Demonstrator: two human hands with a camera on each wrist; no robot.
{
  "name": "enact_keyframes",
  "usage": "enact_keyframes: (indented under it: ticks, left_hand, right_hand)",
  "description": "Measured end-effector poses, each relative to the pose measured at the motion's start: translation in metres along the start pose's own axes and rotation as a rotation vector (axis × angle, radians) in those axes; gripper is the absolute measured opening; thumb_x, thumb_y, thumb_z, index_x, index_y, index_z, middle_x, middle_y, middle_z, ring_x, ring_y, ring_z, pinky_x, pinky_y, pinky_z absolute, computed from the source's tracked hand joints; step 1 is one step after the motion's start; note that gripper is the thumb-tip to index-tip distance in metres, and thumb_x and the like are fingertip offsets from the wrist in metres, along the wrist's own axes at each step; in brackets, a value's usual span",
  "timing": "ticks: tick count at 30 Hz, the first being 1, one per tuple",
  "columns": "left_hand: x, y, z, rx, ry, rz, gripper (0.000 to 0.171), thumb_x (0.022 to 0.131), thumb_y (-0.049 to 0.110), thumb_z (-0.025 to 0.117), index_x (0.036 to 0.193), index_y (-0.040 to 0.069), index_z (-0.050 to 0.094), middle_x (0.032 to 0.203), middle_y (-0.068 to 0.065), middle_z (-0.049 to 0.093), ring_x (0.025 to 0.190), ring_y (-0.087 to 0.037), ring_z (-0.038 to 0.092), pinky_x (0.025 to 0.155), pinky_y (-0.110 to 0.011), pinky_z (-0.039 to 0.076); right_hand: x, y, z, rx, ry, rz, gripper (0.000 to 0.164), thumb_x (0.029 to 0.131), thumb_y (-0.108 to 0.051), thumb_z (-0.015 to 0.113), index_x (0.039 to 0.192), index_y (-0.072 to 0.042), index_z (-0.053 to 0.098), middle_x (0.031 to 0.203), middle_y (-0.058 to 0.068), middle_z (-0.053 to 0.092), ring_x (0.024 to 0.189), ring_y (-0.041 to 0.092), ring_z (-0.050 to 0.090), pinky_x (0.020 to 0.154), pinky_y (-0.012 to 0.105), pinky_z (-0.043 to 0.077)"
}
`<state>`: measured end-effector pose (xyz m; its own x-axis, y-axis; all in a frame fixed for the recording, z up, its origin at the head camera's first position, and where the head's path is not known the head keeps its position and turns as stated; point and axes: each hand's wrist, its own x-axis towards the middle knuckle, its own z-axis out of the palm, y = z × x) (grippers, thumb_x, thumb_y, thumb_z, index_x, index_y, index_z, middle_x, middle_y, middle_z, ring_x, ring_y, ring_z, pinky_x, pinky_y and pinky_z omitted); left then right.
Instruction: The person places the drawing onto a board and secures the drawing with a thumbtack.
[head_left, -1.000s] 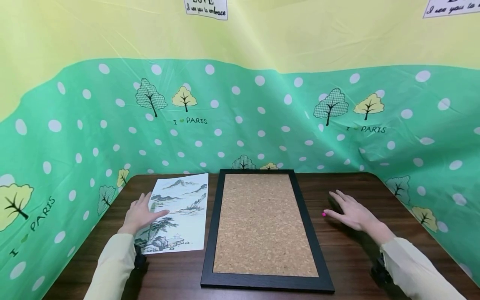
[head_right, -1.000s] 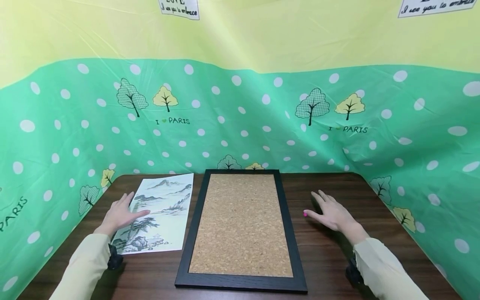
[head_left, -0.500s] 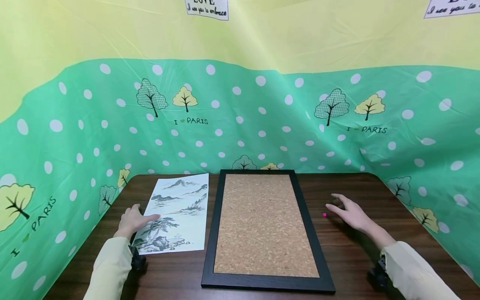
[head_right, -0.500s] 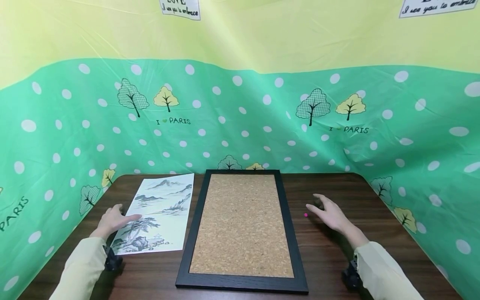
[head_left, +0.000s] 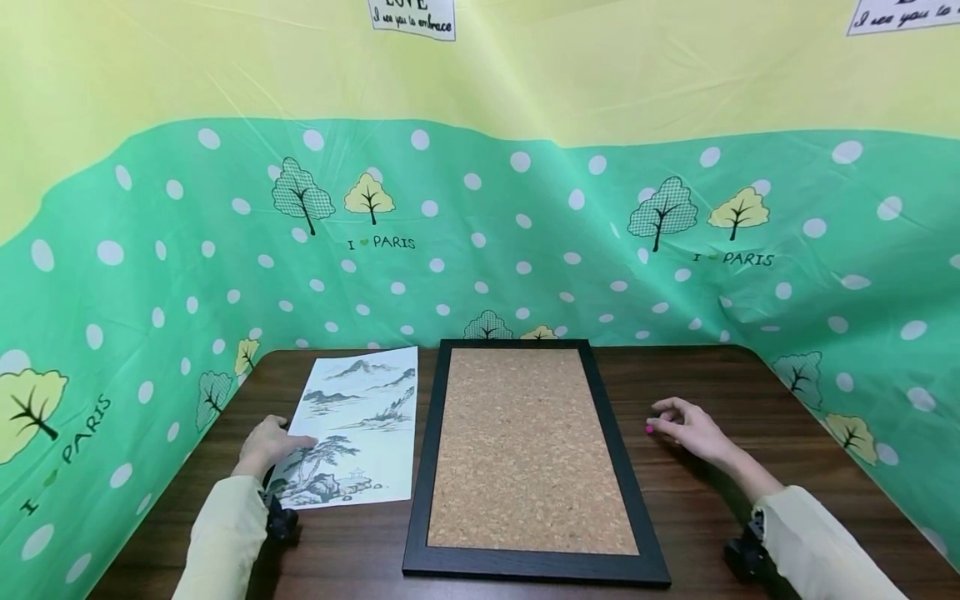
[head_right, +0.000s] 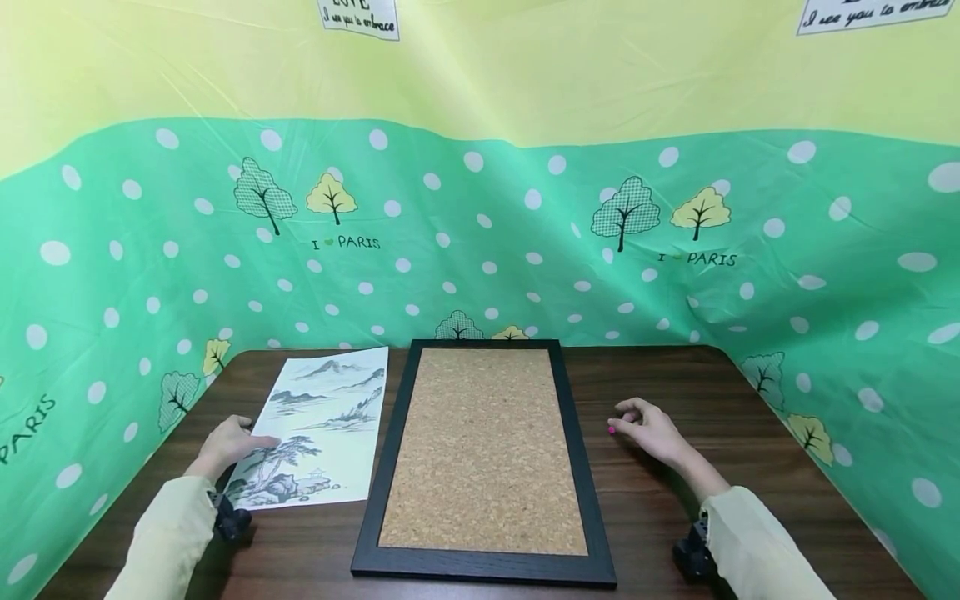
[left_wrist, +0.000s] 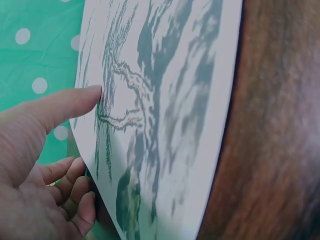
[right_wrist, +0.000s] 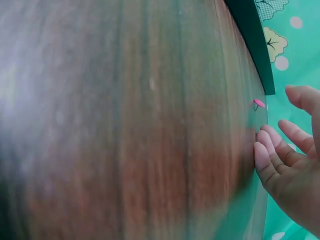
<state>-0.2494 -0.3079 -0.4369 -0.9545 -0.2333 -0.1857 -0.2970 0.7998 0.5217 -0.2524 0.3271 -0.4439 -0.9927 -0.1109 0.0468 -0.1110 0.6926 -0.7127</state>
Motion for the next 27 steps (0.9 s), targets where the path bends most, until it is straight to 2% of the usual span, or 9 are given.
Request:
enact_keyframes:
  ticks: [8,14,20,24,27]
  left_hand:
    - [0.002,-0.001,0.002,-0.039,0.028,0.0,0.064,0.071,0.031,0.073,0.108,-0.015,0.048,0.105,-0.031,0.052,0.09,-0.038,0.05,0.079,-0.048,0.041]
    - [0.002,0.0,0.002,-0.044,0.026,0.001,0.057,0.072,0.026,0.072,0.105,-0.014,0.046,0.099,-0.029,0.052,0.087,-0.036,0.048,0.077,-0.047,0.04]
    - [0.004,-0.003,-0.001,-0.013,0.016,0.071,0.04,0.078,0.02,0.065,0.095,-0.012,0.048,0.089,-0.024,0.053,0.08,-0.032,0.049,0.07,-0.043,0.041]
    - [0.011,-0.013,-0.003,-0.044,-0.002,0.13,0.032,0.079,0.017,0.058,0.091,-0.011,0.051,0.085,-0.021,0.053,0.076,-0.029,0.05,0.065,-0.038,0.042]
    - [0.013,-0.02,-0.005,-0.099,-0.037,0.163,0.031,0.078,0.013,0.056,0.094,-0.013,0.051,0.087,-0.023,0.053,0.076,-0.029,0.051,0.064,-0.037,0.045]
  right_hand:
    - [0.005,0.003,0.004,-0.089,-0.006,-0.021,0.03,0.085,-0.018,0.061,0.102,0.006,0.058,0.08,0.007,0.057,0.068,0.016,0.049,0.056,0.025,0.041]
    - [0.006,0.002,0.007,-0.114,-0.011,-0.031,0.018,0.083,-0.011,0.062,0.094,0.004,0.063,0.077,0.005,0.058,0.068,0.016,0.049,0.057,0.025,0.041]
    - [0.006,0.002,0.008,-0.141,-0.019,-0.056,0.01,0.082,-0.007,0.061,0.087,0.0,0.066,0.076,0.003,0.06,0.068,0.013,0.049,0.058,0.024,0.042]
    - [0.007,0.003,0.005,-0.124,-0.045,-0.065,0.009,0.083,-0.005,0.06,0.087,0.0,0.067,0.081,0.005,0.062,0.072,0.015,0.051,0.061,0.026,0.043]
    - [0.007,0.003,0.002,-0.097,-0.079,-0.064,0.01,0.085,-0.005,0.059,0.088,0.0,0.067,0.085,0.008,0.064,0.077,0.017,0.052,0.065,0.028,0.044]
